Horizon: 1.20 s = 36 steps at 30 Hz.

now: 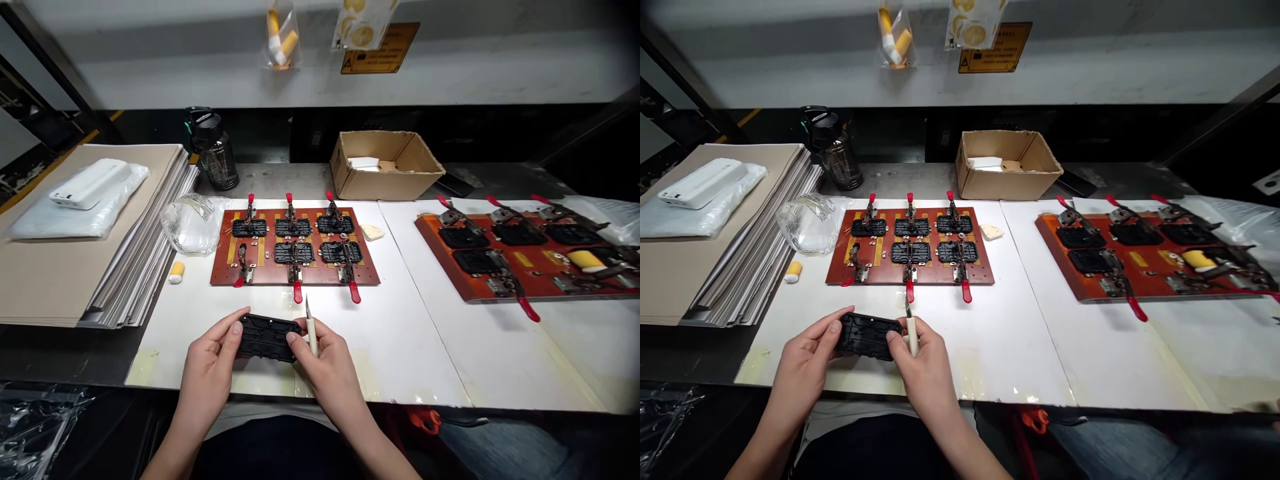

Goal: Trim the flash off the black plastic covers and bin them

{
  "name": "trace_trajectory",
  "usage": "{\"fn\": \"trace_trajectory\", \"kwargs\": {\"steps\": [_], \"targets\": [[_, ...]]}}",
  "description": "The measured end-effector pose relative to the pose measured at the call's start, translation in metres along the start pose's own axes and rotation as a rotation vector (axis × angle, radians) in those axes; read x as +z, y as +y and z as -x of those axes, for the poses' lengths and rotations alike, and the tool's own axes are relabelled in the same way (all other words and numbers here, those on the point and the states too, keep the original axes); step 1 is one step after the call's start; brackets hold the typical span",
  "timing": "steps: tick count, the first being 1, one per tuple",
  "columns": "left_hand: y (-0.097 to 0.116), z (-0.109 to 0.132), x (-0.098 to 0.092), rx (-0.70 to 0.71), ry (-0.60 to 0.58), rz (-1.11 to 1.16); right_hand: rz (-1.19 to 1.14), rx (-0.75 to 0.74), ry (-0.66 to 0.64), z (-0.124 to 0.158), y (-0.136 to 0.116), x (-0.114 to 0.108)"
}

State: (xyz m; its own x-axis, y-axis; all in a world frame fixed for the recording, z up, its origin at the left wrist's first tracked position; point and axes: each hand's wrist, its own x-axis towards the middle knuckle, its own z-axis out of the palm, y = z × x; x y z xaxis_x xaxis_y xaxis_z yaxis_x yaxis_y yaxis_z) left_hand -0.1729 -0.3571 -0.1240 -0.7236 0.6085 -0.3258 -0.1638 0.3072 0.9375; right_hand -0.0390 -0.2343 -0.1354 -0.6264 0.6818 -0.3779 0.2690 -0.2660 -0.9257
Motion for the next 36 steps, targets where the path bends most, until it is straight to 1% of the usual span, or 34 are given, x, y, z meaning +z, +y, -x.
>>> {"fn": "trace_trajectory", "kwargs": {"steps": [2,5,6,7,8,10,11,12,13,14,15,16,17,18,19,20,21,22,24,25,26,27,29,30,32,36], "targets": [[-0.004,-0.003,-0.008,0.125,0.017,-0.232,0.093,-0.012,-0.010,0.001,-0.002,-0.005],[-0.010,-0.006,-0.018,0.434,0.016,-0.487,0.164,-0.019,-0.063,0.006,-0.003,-0.007],[-0.011,-0.006,-0.021,0.521,0.046,-0.538,0.176,-0.013,-0.084,0.007,-0.004,-0.006],[-0.012,-0.007,-0.026,0.575,0.109,-0.577,0.183,-0.005,-0.101,0.008,-0.004,-0.006],[-0.012,-0.008,-0.031,0.592,0.208,-0.601,0.191,0.003,-0.112,0.009,-0.005,-0.005],[-0.009,-0.011,-0.041,0.546,0.443,-0.588,0.217,0.005,-0.112,0.009,-0.007,-0.004],[-0.006,-0.012,-0.046,0.523,0.521,-0.557,0.242,-0.008,-0.107,0.009,-0.008,-0.004],[-0.003,-0.012,-0.049,0.522,0.541,-0.515,0.279,-0.033,-0.102,0.008,-0.010,-0.004],[0.001,-0.012,-0.050,0.538,0.493,-0.472,0.327,-0.071,-0.099,0.008,-0.013,-0.004],[0.005,-0.010,-0.050,0.557,0.379,-0.448,0.381,-0.120,-0.103,0.008,-0.016,-0.003],[0.008,-0.007,-0.048,0.569,0.218,-0.456,0.432,-0.178,-0.119,0.009,-0.019,-0.003],[0.011,-0.004,-0.044,0.566,0.021,-0.489,0.472,-0.243,-0.150,0.009,-0.023,-0.002],[0.013,-0.001,-0.039,0.539,-0.177,-0.533,0.500,-0.309,-0.203,0.010,-0.026,-0.001],[0.014,0.001,-0.033,0.489,-0.347,-0.569,0.518,-0.374,-0.272,0.012,-0.029,0.000],[0.015,0.003,-0.026,0.432,-0.470,-0.577,0.523,-0.432,-0.336,0.013,-0.032,0.001],[0.015,0.004,-0.020,0.379,-0.538,-0.547,0.517,-0.475,-0.371,0.016,-0.033,0.003],[0.015,0.003,-0.015,0.331,-0.556,-0.486,0.500,-0.500,-0.363,0.018,-0.034,0.004],[0.014,0.002,-0.010,0.295,-0.531,-0.412,0.473,-0.507,-0.308,0.021,-0.033,0.005],[0.012,0.000,-0.003,0.271,-0.411,-0.280,0.411,-0.458,-0.159,0.026,-0.029,0.009],[0.011,-0.001,-0.001,0.268,-0.349,-0.236,0.395,-0.409,-0.131,0.028,-0.026,0.012],[0.010,-0.001,0.001,0.264,-0.298,-0.205,0.395,-0.361,-0.148,0.031,-0.023,0.015],[0.008,-0.001,0.003,0.259,-0.267,-0.178,0.407,-0.316,-0.197,0.032,-0.020,0.019],[0.006,0.000,0.007,0.250,-0.257,-0.132,0.440,-0.252,-0.299,0.035,-0.015,0.027],[0.005,0.001,0.008,0.251,-0.261,-0.112,0.449,-0.240,-0.314,0.036,-0.013,0.031],[0.004,0.001,0.010,0.256,-0.261,-0.082,0.457,-0.228,-0.304,0.036,-0.011,0.036],[0.002,0.000,0.010,0.264,-0.263,-0.088,0.473,-0.193,-0.321,0.034,-0.011,0.037]]}}
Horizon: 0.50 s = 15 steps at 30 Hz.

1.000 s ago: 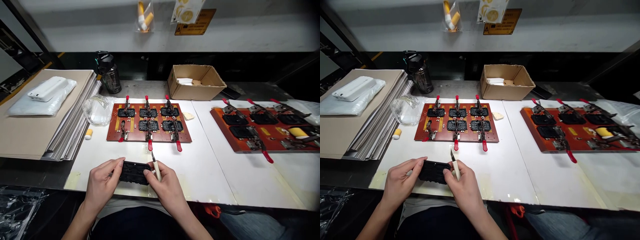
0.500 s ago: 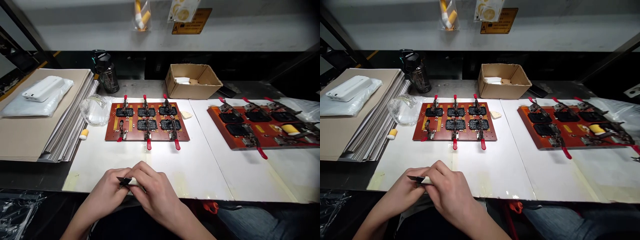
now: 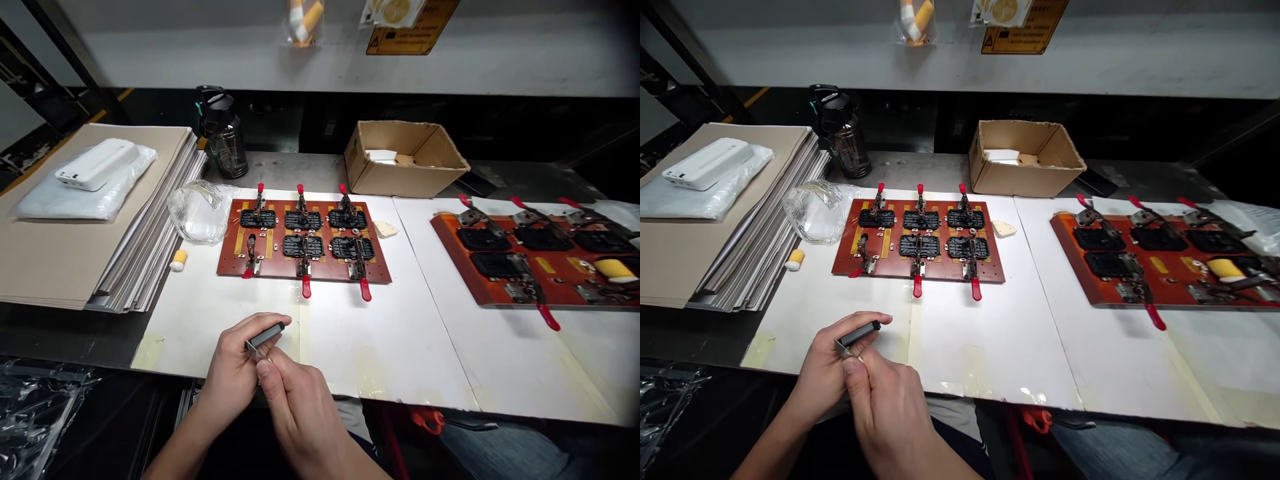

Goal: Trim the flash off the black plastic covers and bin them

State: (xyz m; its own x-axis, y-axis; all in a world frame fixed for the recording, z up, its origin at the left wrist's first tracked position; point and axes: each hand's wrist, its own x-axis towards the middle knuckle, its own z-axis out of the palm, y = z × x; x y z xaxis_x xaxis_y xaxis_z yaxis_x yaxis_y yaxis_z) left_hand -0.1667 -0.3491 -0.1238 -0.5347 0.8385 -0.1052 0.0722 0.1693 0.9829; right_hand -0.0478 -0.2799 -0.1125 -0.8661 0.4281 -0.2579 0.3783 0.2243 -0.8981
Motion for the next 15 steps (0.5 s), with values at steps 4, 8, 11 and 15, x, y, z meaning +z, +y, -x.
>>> {"fn": "trace_trajectory", "kwargs": {"steps": [4,8,11,15], "targets": [[-0.0029,0.0003,-0.0011,0.018,0.001,-0.038,0.021,0.012,-0.010,-0.0015,-0.0005,-0.0021],[-0.0061,0.0025,0.0002,0.017,0.021,-0.017,0.026,0.012,-0.020,-0.0025,-0.0027,-0.0035],[-0.0089,0.0039,0.0023,0.025,0.042,0.013,0.021,0.012,-0.010,-0.0023,-0.0047,-0.0039],[-0.0106,0.0040,0.0042,0.028,0.074,0.010,0.000,0.005,0.017,-0.0006,-0.0052,-0.0033]]}}
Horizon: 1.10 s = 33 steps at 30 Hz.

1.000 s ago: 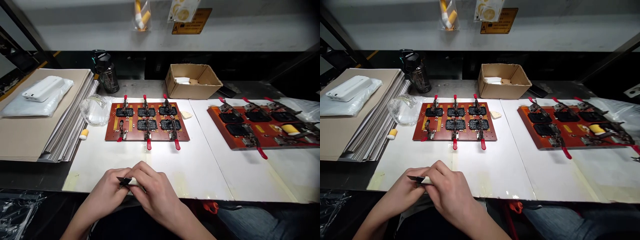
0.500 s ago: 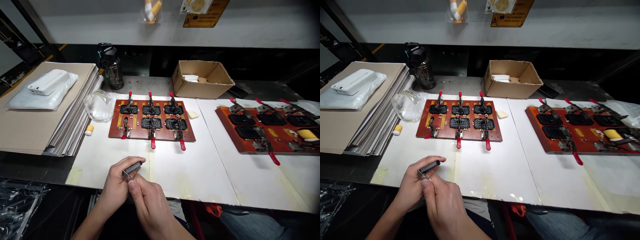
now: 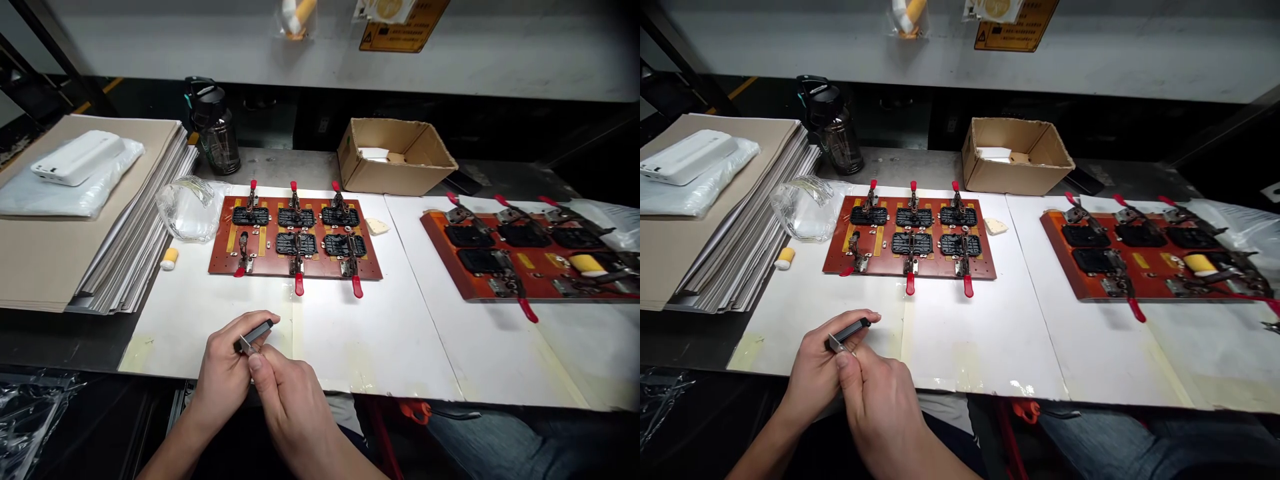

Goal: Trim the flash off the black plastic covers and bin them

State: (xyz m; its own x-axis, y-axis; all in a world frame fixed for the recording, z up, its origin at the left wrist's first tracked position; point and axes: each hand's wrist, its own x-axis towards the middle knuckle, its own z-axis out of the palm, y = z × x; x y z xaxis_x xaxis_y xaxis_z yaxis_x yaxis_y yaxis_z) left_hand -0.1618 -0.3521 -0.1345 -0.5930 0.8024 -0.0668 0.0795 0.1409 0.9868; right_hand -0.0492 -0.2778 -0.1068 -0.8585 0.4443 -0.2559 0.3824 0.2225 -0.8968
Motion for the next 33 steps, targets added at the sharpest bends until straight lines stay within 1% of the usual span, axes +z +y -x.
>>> {"fn": "trace_trajectory", "kwargs": {"steps": [2,4,5,7,9,10,12,14,16,18,20,21,23,25,27,29,31,32,33], "targets": [[0.001,0.000,-0.001,0.011,0.018,-0.042,-0.010,0.013,0.029,-0.001,0.004,-0.002],[0.004,0.001,-0.002,0.060,0.049,-0.115,-0.064,0.050,0.082,-0.003,0.012,-0.007],[0.005,0.002,-0.004,0.089,0.064,-0.156,-0.132,0.086,0.116,-0.005,0.018,-0.011],[0.007,0.004,-0.006,0.141,0.088,-0.230,-0.358,0.199,0.169,-0.009,0.031,-0.020],[0.008,0.004,-0.008,0.169,0.094,-0.278,-0.576,0.297,0.180,-0.011,0.040,-0.029],[0.007,0.004,-0.008,0.182,0.084,-0.297,-0.628,0.307,0.165,-0.011,0.043,-0.032],[0.004,0.002,-0.007,0.232,0.047,-0.333,-0.603,0.239,0.125,-0.011,0.041,-0.035],[0.000,-0.001,-0.005,0.311,0.002,-0.375,-0.490,0.133,0.111,-0.011,0.033,-0.036],[-0.003,-0.002,-0.003,0.393,-0.018,-0.423,-0.406,0.079,0.107,-0.014,0.023,-0.037],[-0.005,-0.003,-0.003,0.450,-0.027,-0.463,-0.425,0.101,0.056,-0.017,0.019,-0.038],[-0.007,-0.003,-0.005,0.464,-0.049,-0.482,-0.535,0.174,0.007,-0.020,0.021,-0.040],[-0.008,-0.003,-0.007,0.459,-0.061,-0.485,-0.588,0.209,0.008,-0.021,0.025,-0.041],[-0.013,-0.005,-0.010,0.458,-0.072,-0.501,-0.627,0.231,0.067,-0.021,0.036,-0.045],[-0.022,-0.008,-0.014,0.461,-0.073,-0.566,-0.562,0.184,0.154,-0.016,0.048,-0.049],[-0.031,-0.010,-0.017,0.449,-0.115,-0.663,-0.432,0.159,0.211,-0.009,0.059,-0.055],[-0.038,-0.010,-0.022,0.381,-0.218,-0.744,-0.249,0.202,0.239,0.000,0.068,-0.063],[-0.041,-0.007,-0.032,0.292,-0.331,-0.790,-0.037,0.264,0.255,0.009,0.076,-0.071],[-0.040,-0.006,-0.038,0.251,-0.365,-0.805,0.071,0.282,0.283,0.013,0.080,-0.075],[-0.039,-0.005,-0.046,0.221,-0.374,-0.818,0.177,0.287,0.324,0.017,0.083,-0.079]]}}
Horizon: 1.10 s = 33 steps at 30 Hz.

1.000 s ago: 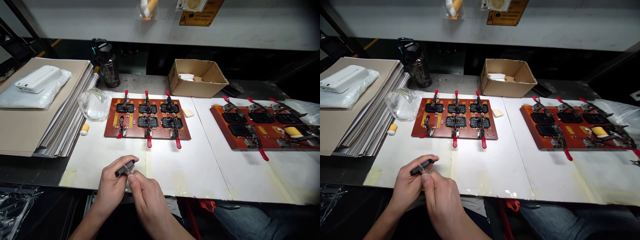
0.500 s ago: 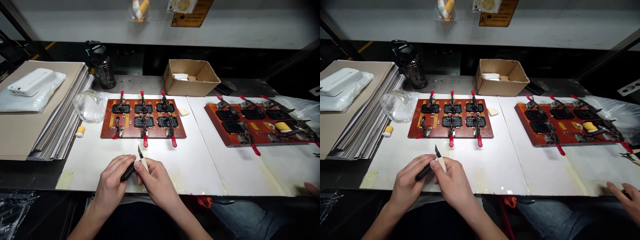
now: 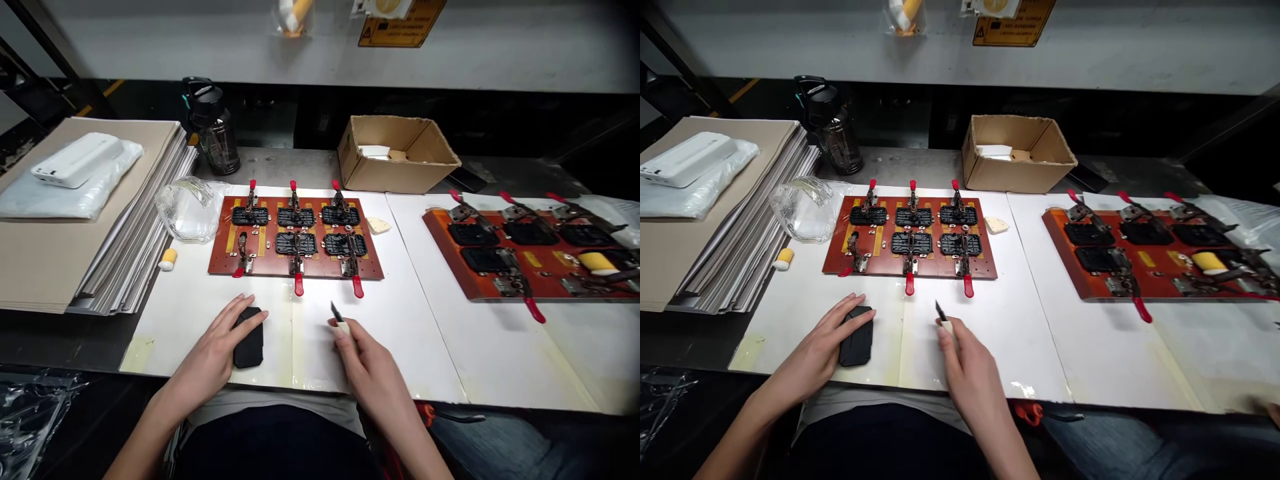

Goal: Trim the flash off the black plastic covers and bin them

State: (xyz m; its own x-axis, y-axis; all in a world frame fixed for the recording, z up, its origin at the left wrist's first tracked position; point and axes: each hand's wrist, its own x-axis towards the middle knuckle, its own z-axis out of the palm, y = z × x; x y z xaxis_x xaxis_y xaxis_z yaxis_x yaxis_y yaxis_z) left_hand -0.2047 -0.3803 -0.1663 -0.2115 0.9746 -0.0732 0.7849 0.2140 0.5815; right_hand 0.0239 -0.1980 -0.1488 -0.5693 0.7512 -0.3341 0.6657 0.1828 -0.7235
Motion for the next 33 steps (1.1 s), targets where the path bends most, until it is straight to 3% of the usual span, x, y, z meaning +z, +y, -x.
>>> {"fn": "trace_trajectory", "kwargs": {"steps": [2,4,7,9,12,16,19,22,24,25,27,29,31,33], "targets": [[-0.011,0.005,-0.015,-0.062,0.062,-0.025,0.176,-0.023,0.147,-0.002,0.009,-0.005],[-0.026,0.001,-0.032,-0.178,0.236,-0.118,0.342,-0.050,0.294,-0.007,0.015,-0.007],[-0.056,-0.019,-0.052,-0.479,0.449,-0.424,0.518,-0.156,0.442,-0.016,0.018,-0.003],[-0.076,-0.037,-0.059,-0.669,0.446,-0.590,0.597,-0.234,0.462,-0.019,0.017,-0.001],[-0.094,-0.057,-0.067,-0.778,0.406,-0.659,0.638,-0.277,0.424,-0.018,0.015,-0.003],[-0.084,-0.052,-0.074,-0.725,0.496,-0.596,0.381,-0.296,0.379,-0.003,0.011,-0.008],[-0.047,-0.026,-0.067,-0.530,0.518,-0.246,0.058,-0.181,0.145,0.012,-0.002,0.003],[0.003,0.006,-0.038,-0.171,0.275,0.231,-0.305,-0.098,-0.285,0.021,-0.022,0.027],[0.027,0.024,-0.014,0.031,0.056,0.371,-0.495,-0.099,-0.520,0.022,-0.034,0.043],[0.033,0.031,-0.004,0.072,0.008,0.396,-0.552,-0.099,-0.584,0.021,-0.037,0.048],[0.034,0.039,0.008,0.036,0.033,0.368,-0.544,-0.081,-0.584,0.015,-0.041,0.055],[0.024,0.040,0.010,-0.067,0.121,0.258,-0.401,-0.086,-0.455,0.007,-0.042,0.058],[0.012,0.035,0.007,-0.130,0.141,0.130,-0.218,-0.176,-0.312,-0.003,-0.043,0.062],[0.002,0.027,0.004,-0.118,0.082,0.046,-0.030,-0.346,-0.262,-0.010,-0.046,0.069]]}}
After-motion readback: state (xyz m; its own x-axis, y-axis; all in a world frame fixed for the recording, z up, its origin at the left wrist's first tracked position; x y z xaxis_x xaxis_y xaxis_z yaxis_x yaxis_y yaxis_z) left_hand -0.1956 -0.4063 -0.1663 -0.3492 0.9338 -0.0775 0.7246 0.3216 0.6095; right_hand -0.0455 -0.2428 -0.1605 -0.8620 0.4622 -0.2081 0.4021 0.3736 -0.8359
